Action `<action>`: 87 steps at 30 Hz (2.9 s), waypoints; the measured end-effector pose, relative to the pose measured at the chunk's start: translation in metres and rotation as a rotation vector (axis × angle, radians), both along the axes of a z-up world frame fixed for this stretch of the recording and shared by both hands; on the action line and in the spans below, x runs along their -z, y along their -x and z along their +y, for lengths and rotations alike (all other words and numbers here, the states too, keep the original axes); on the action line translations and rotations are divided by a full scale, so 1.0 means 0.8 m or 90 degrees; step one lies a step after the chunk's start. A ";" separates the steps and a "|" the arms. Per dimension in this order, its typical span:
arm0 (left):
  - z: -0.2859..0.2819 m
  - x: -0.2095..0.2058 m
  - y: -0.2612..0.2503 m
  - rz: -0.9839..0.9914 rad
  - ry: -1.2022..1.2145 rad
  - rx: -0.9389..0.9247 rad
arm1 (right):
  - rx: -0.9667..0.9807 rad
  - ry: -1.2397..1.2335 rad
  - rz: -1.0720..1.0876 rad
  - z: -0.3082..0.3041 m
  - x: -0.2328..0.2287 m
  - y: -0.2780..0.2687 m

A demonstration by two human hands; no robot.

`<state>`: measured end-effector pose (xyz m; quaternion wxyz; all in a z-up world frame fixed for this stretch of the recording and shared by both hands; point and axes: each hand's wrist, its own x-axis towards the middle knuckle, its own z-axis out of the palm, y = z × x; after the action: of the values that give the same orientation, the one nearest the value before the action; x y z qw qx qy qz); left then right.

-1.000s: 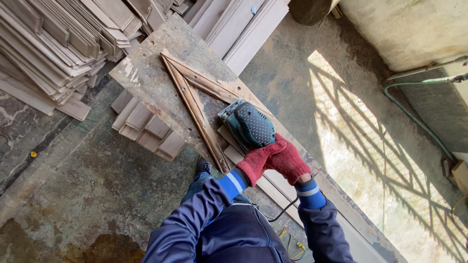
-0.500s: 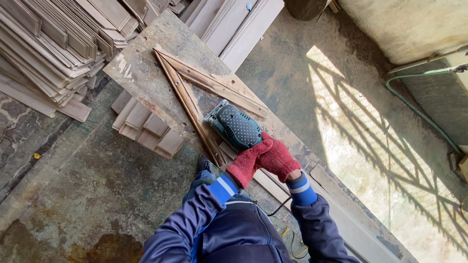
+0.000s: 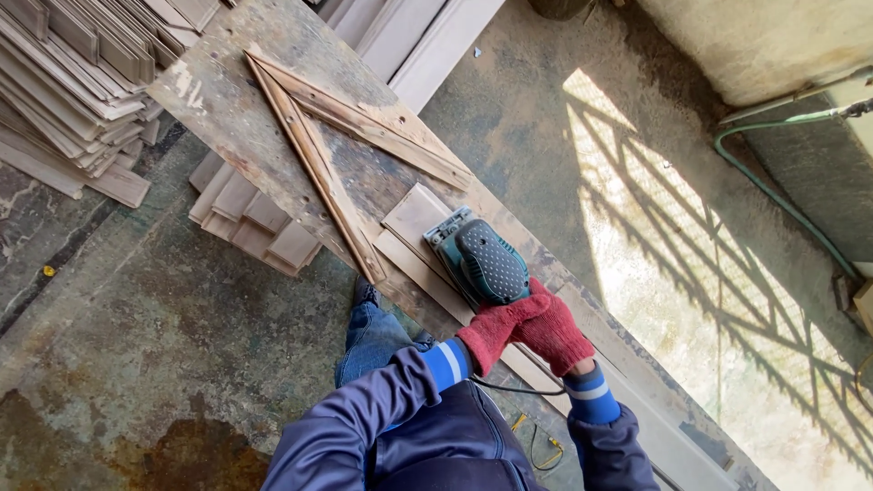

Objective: Sanding a long piece of wood using a power orbital sander and manual sandpaper.

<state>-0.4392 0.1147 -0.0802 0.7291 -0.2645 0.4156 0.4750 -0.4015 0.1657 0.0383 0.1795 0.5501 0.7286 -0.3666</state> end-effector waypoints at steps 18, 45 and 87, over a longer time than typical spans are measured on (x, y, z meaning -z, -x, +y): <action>-0.034 -0.013 -0.099 0.004 -0.150 0.063 | 0.063 -0.003 0.001 -0.015 -0.014 -0.108; -0.029 0.004 0.079 0.009 -0.024 -0.065 | -0.075 0.000 0.018 0.000 0.013 0.071; -0.027 0.044 0.254 1.171 -0.091 0.852 | 0.260 0.015 -0.035 -0.052 0.007 0.046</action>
<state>-0.6422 0.0931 -0.1152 0.2688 0.5010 0.8222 0.0272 -0.4380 0.1238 0.0327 0.1276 0.6941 0.5923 -0.3887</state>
